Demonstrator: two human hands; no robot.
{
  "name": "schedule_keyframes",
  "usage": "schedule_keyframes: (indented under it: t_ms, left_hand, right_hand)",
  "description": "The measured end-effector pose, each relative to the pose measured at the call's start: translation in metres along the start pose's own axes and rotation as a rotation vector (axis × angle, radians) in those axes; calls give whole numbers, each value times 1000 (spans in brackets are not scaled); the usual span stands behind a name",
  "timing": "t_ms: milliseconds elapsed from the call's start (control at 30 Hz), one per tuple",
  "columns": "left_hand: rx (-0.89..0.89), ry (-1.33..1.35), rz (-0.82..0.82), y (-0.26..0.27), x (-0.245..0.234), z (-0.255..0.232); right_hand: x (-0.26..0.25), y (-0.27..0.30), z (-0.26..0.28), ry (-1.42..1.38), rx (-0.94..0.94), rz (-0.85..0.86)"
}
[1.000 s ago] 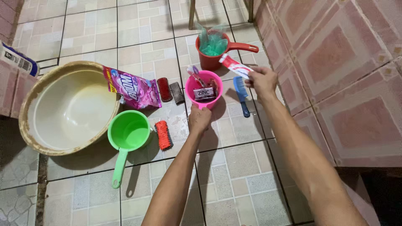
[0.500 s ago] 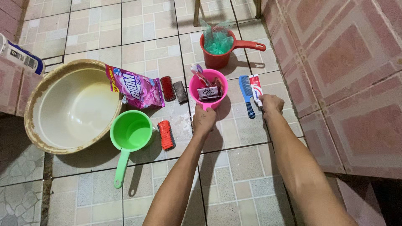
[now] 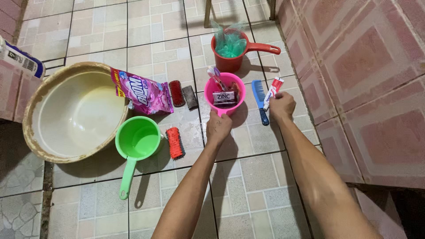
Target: The person scrubs the inside of a beige basin with a blue and orange scrub brush, then rinses it. They then empty a pink cup of personal care items onto the floor, rinse three plastic cups, and scrub a red cup with a brush. The person also pours a pink powder from a purple bag into the red cup.
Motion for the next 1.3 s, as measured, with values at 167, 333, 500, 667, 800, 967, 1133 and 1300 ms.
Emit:
schedule_keyframes:
  t_ms: [167,333,500,667,800,967,1133,1300]
  left_hand:
    - [-12,-1,32,4,-9,-1]
    - [-12,17,48,8,-12,-1]
    - [4,-14,45,10,-14,1]
    - [20,1,42,11,-13,4]
    - [22,-9,50,9,-11,5]
    - [22,-8,64,10,-13,3]
    - [4,1,82,13,-16,0]
    - [3,-17,71,13,-15,0]
  right_hand:
    - [4,6,63,-253,-497,-13]
    - [16,20,123,-119,-798,121]
    - [37,35,158,8,-698,266]
    - [50,44,175,136,-601,266]
    - [59,49,166,260,-400,358]
    - [71,52,157,253,-408,420]
    - [72,51,154,207,-476,489]
    - [78,55,149,267,-522,565]
Point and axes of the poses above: each hand's wrist, its own y-axis away from the middle knuckle, its own x-axis out of the palm, z = x × y, the point moved 3 cm from there along -y, towards the middle knuckle, and after that the axes turned 7 degrees about -z, right-handed, at the moved point
